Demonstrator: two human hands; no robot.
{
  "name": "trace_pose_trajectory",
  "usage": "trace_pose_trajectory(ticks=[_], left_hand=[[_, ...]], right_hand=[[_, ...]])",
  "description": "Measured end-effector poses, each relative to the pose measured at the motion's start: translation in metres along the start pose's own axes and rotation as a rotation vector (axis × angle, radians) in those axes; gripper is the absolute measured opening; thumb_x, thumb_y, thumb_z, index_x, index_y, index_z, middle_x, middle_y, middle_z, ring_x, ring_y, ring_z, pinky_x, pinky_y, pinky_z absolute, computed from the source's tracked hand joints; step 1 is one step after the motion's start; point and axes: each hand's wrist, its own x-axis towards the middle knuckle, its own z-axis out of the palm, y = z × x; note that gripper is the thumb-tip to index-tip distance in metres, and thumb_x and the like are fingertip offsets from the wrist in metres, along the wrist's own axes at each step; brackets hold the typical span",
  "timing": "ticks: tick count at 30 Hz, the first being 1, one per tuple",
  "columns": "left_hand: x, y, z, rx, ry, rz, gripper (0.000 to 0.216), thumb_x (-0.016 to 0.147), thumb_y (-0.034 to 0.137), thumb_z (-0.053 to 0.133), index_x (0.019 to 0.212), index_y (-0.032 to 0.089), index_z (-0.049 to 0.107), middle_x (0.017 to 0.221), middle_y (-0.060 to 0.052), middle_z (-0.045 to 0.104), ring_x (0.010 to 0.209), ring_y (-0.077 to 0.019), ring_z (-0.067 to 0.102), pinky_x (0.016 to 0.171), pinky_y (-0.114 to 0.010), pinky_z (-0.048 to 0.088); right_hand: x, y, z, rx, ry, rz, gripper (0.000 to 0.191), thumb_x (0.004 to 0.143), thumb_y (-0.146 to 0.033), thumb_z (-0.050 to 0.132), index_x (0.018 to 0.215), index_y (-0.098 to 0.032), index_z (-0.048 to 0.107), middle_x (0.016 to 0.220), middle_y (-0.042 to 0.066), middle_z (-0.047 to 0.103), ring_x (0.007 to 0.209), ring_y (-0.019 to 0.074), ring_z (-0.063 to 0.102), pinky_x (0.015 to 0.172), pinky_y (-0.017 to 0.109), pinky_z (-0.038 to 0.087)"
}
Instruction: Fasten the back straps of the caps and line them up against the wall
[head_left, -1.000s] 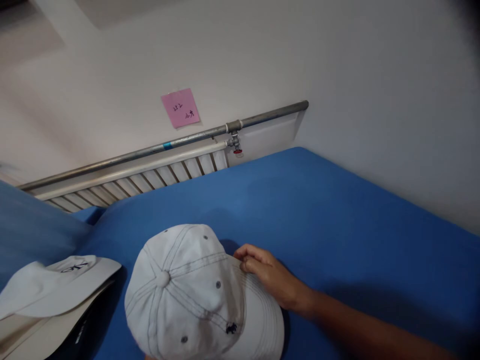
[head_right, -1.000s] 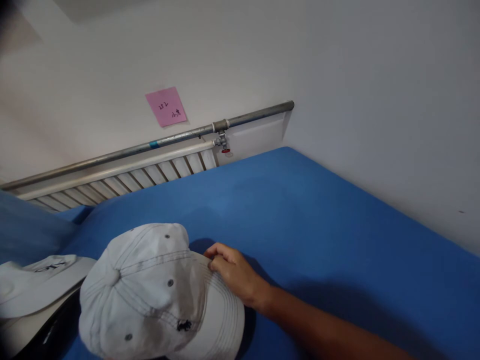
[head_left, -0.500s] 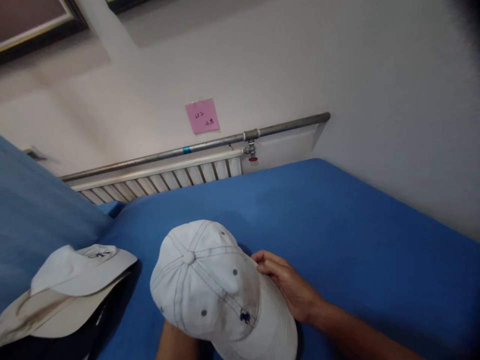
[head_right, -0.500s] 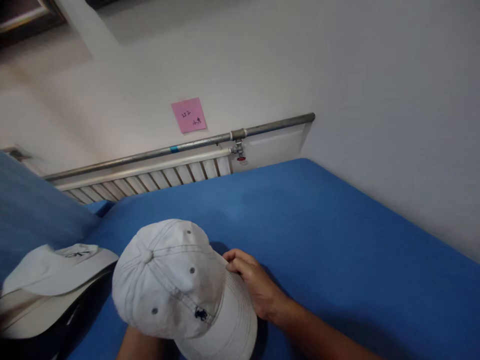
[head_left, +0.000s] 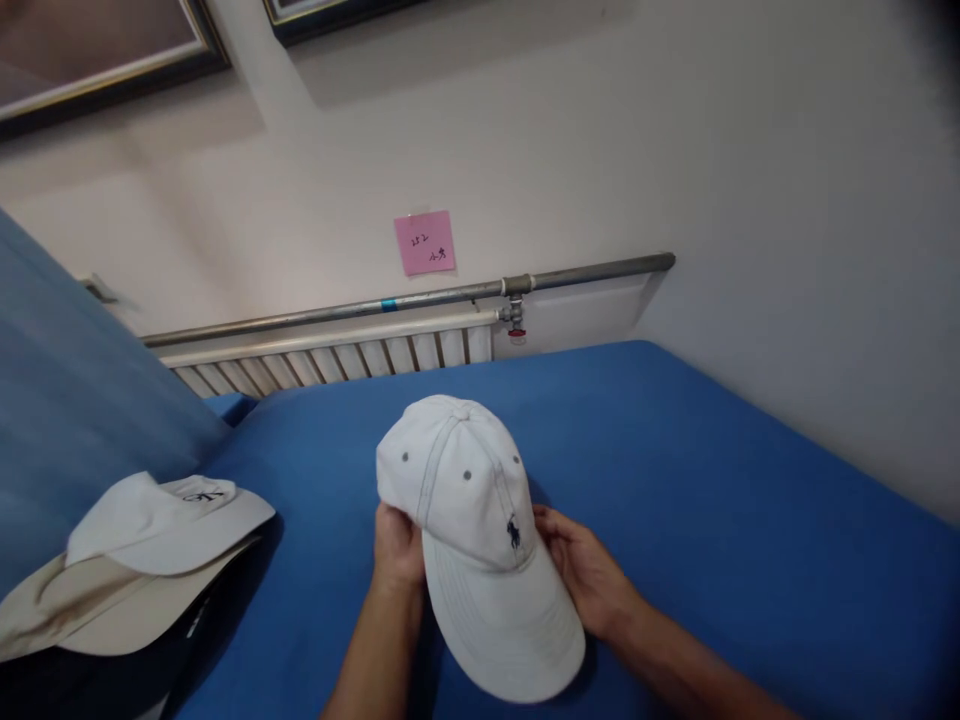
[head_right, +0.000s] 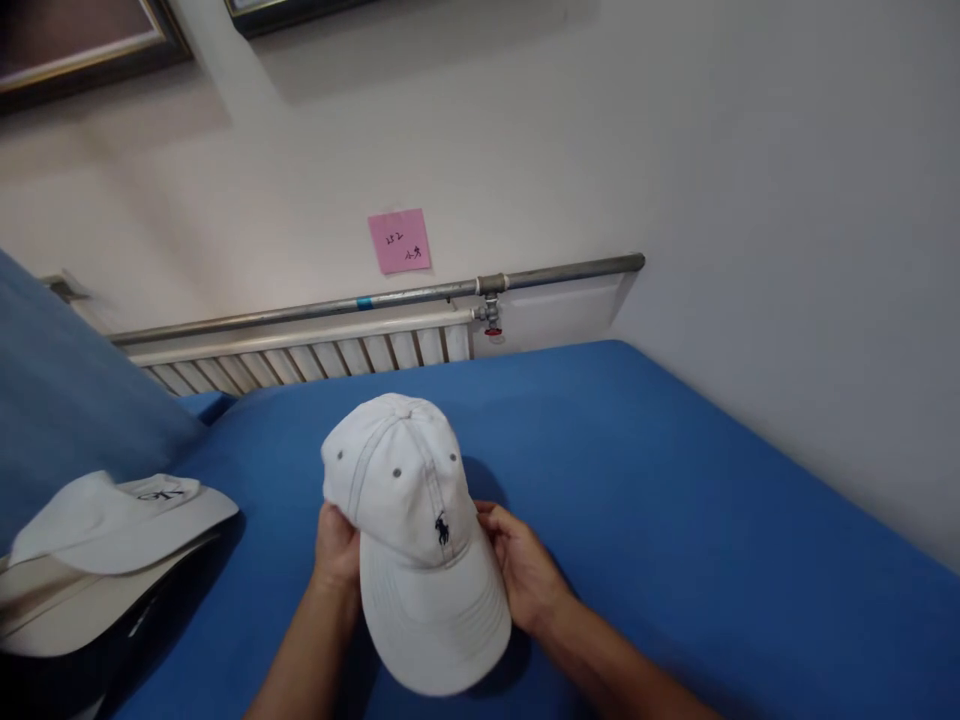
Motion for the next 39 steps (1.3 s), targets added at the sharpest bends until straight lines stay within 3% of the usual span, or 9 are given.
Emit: trace_pose_trajectory(ticks=[2,4,7,10,13,19,24,32,39], left_hand=[[0.002,-0.001,0.006,-0.039,0.111,0.083,0.04,0.097,0.023,0.032,0.1,0.013,0.07,0.082,-0.008,0.074,0.082,-0.0168,0.07,0.089,-0.032,0.051],[0.001,-0.003,0.017,-0.064,0.19,0.138,0.047,0.097,0.025,0.027,0.093,0.012,0.072,0.08,-0.009,0.075,0.081,-0.0176,0.071,0.09,-0.032,0.051],[-0.002,-0.004,0.031,-0.043,0.187,0.101,0.048,0.096,0.037,0.033,0.088,0.009,0.072,0.087,-0.013,0.075,0.085,-0.0213,0.072,0.093,-0.037,0.05],[0.0,-0.003,0.029,0.013,0.19,0.05,0.041,0.096,0.022,0.034,0.088,0.01,0.073,0.086,-0.01,0.077,0.081,-0.0183,0.073,0.09,-0.031,0.052],[0.003,0.002,0.013,0.038,0.107,-0.02,0.042,0.093,0.008,0.033,0.089,0.01,0.075,0.088,-0.009,0.077,0.082,-0.0156,0.073,0.085,-0.023,0.054],[0.002,0.013,-0.004,0.028,-0.187,-0.187,0.038,0.095,0.014,0.036,0.103,0.015,0.074,0.106,-0.006,0.073,0.104,-0.0164,0.067,0.104,-0.026,0.042],[0.001,0.015,-0.003,0.073,-0.205,-0.321,0.041,0.096,0.015,0.034,0.107,0.014,0.073,0.11,-0.01,0.071,0.109,-0.02,0.065,0.107,-0.033,0.04],[0.005,0.011,-0.008,0.006,-0.305,-0.359,0.044,0.095,0.014,0.031,0.111,0.012,0.072,0.115,-0.013,0.068,0.113,-0.0227,0.062,0.105,-0.034,0.041],[0.01,0.01,-0.021,0.029,-0.072,-0.35,0.041,0.092,0.012,0.036,0.102,0.014,0.076,0.106,-0.015,0.072,0.11,-0.0277,0.063,0.108,-0.042,0.037]], right_hand=[[0.004,-0.003,-0.002,0.026,0.028,-0.015,0.014,0.069,-0.009,0.058,0.075,-0.018,0.066,0.064,-0.001,0.07,0.064,0.016,0.065,0.071,0.03,0.05],[0.007,-0.005,-0.005,0.051,0.034,-0.037,0.014,0.069,-0.008,0.058,0.075,-0.018,0.066,0.064,-0.001,0.07,0.063,0.0154,0.065,0.072,0.029,0.05],[0.008,-0.008,-0.007,0.071,0.009,-0.057,0.012,0.071,-0.01,0.059,0.074,-0.018,0.066,0.067,-0.001,0.072,0.065,0.0159,0.066,0.075,0.03,0.051],[0.007,-0.006,-0.006,0.076,0.021,-0.08,0.01,0.07,-0.012,0.058,0.072,-0.018,0.066,0.064,-0.001,0.07,0.063,0.0166,0.066,0.073,0.031,0.05],[0.007,-0.002,-0.006,0.078,0.038,-0.115,0.011,0.068,-0.013,0.058,0.073,-0.019,0.066,0.063,-0.001,0.069,0.063,0.0163,0.065,0.07,0.03,0.049],[0.007,-0.006,-0.008,0.06,-0.086,-0.087,0.008,0.065,-0.016,0.06,0.07,-0.018,0.065,0.062,-0.003,0.067,0.062,0.0139,0.061,0.067,0.027,0.045],[0.008,-0.017,-0.011,0.059,-0.207,-0.107,0.012,0.067,-0.024,0.067,0.078,-0.017,0.067,0.07,-0.002,0.07,0.068,0.0134,0.062,0.071,0.027,0.044],[0.015,-0.026,-0.017,0.124,-0.332,-0.09,0.028,0.072,-0.025,0.067,0.099,-0.018,0.067,0.079,0.002,0.072,0.075,0.017,0.064,0.077,0.031,0.044],[0.016,-0.034,-0.015,0.145,-0.237,-0.075,0.005,0.073,-0.02,0.064,0.074,-0.014,0.064,0.067,0.001,0.069,0.064,0.014,0.063,0.075,0.028,0.044]])
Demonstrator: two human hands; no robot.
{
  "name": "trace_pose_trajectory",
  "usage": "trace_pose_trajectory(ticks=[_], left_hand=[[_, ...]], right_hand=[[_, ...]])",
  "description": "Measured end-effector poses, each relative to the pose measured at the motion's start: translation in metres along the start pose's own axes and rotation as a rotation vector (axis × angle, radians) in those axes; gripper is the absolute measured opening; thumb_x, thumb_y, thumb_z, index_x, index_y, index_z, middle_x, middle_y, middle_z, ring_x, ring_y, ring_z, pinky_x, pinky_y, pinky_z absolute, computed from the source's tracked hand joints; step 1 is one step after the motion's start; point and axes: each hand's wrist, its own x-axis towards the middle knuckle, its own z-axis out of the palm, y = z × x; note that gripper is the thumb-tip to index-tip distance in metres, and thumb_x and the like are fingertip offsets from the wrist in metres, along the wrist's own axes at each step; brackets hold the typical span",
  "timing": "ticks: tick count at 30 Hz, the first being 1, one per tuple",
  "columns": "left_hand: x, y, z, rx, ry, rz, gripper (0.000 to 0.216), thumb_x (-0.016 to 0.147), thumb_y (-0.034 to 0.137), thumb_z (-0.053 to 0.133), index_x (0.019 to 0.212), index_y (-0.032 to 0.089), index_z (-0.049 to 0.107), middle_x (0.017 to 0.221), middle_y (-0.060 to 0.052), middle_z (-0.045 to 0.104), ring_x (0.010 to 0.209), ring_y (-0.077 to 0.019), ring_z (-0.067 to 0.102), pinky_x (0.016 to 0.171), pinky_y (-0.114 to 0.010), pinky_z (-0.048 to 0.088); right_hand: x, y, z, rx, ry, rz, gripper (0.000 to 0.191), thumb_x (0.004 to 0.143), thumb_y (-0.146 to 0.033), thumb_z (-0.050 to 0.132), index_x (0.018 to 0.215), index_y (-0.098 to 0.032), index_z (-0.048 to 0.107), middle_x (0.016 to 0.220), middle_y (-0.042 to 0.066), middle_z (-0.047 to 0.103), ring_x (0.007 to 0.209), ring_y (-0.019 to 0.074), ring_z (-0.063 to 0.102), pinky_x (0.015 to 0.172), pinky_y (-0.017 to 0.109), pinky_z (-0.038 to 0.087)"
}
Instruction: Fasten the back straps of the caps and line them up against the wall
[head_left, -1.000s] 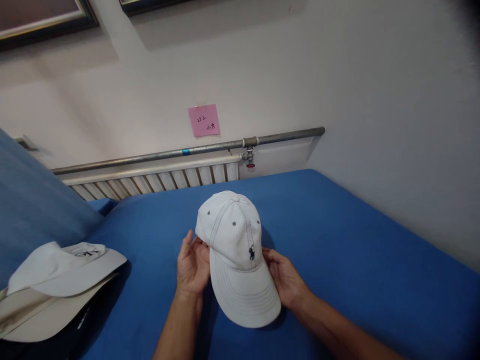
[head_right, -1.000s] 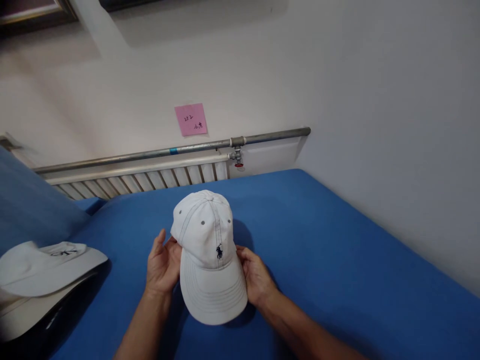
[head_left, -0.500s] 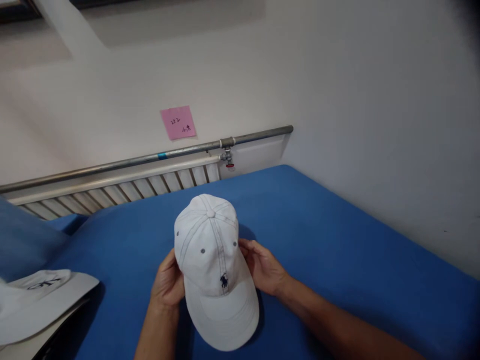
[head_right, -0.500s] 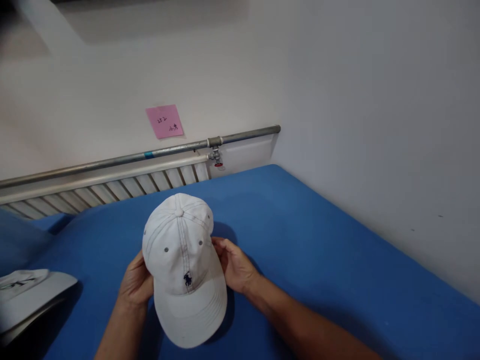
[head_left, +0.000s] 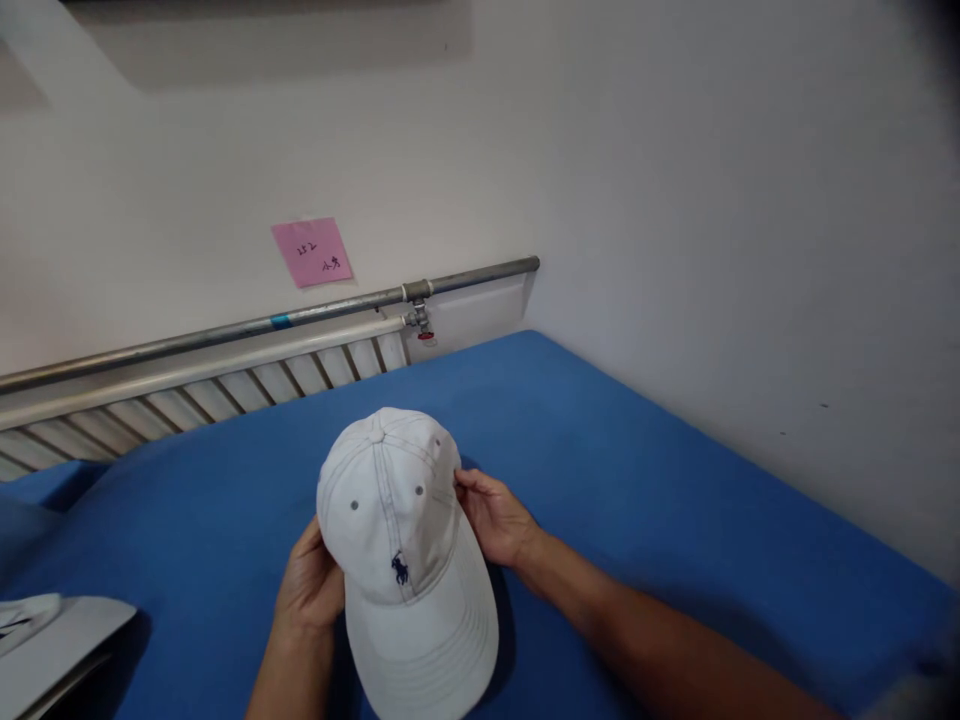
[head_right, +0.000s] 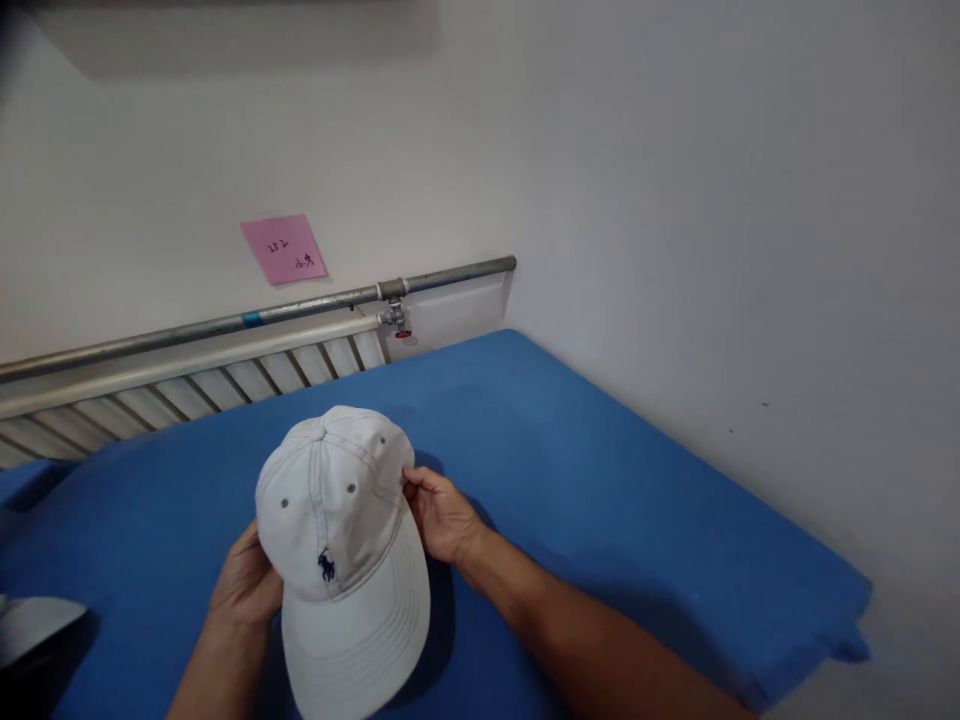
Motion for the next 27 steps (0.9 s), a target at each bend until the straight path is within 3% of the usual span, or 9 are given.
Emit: trace_pose_trajectory(ticks=[5,13,20,24,27], left_hand=[[0.003,-0.003,-0.002,0.03,0.217,0.063,0.036,0.091,0.012,0.041,0.094,0.01,0.077,0.096,-0.014,0.075,0.094,-0.0256,0.071,0.1,-0.038,0.048],[0.007,-0.01,0.011,0.007,0.413,0.116,0.031,0.09,0.013,0.046,0.087,0.012,0.077,0.089,-0.011,0.077,0.085,-0.0225,0.073,0.092,-0.035,0.053],[0.012,-0.016,0.021,-0.004,0.508,0.223,0.03,0.09,0.011,0.046,0.084,0.012,0.075,0.078,-0.01,0.077,0.071,-0.0184,0.073,0.078,-0.028,0.058],[0.014,-0.019,0.02,-0.009,0.485,0.263,0.032,0.09,0.009,0.043,0.089,0.014,0.075,0.073,-0.007,0.076,0.065,-0.0156,0.072,0.068,-0.023,0.057],[0.013,-0.021,0.018,-0.001,0.436,0.225,0.034,0.092,0.015,0.043,0.082,0.014,0.075,0.074,-0.007,0.076,0.069,-0.0161,0.073,0.071,-0.023,0.057]], right_hand=[[-0.002,-0.003,0.006,0.0,0.126,-0.034,0.017,0.084,-0.021,0.054,0.071,-0.015,0.064,0.059,0.0,0.066,0.056,0.0128,0.06,0.066,0.026,0.044],[0.001,0.002,0.003,-0.038,0.128,-0.117,0.014,0.083,-0.025,0.055,0.078,-0.019,0.067,0.067,0.001,0.069,0.071,0.0187,0.065,0.08,0.033,0.047],[0.006,-0.001,-0.002,-0.045,0.186,-0.217,0.016,0.084,-0.023,0.054,0.079,-0.021,0.069,0.072,-0.001,0.072,0.072,0.0162,0.066,0.081,0.029,0.048],[0.008,-0.003,-0.004,-0.131,0.151,-0.208,0.015,0.083,-0.026,0.057,0.078,-0.021,0.07,0.072,0.0,0.073,0.074,0.0186,0.068,0.082,0.031,0.049],[0.009,-0.004,-0.004,-0.158,0.141,-0.207,0.014,0.083,-0.029,0.058,0.084,-0.022,0.07,0.078,0.0,0.074,0.083,0.0187,0.068,0.087,0.031,0.047]])
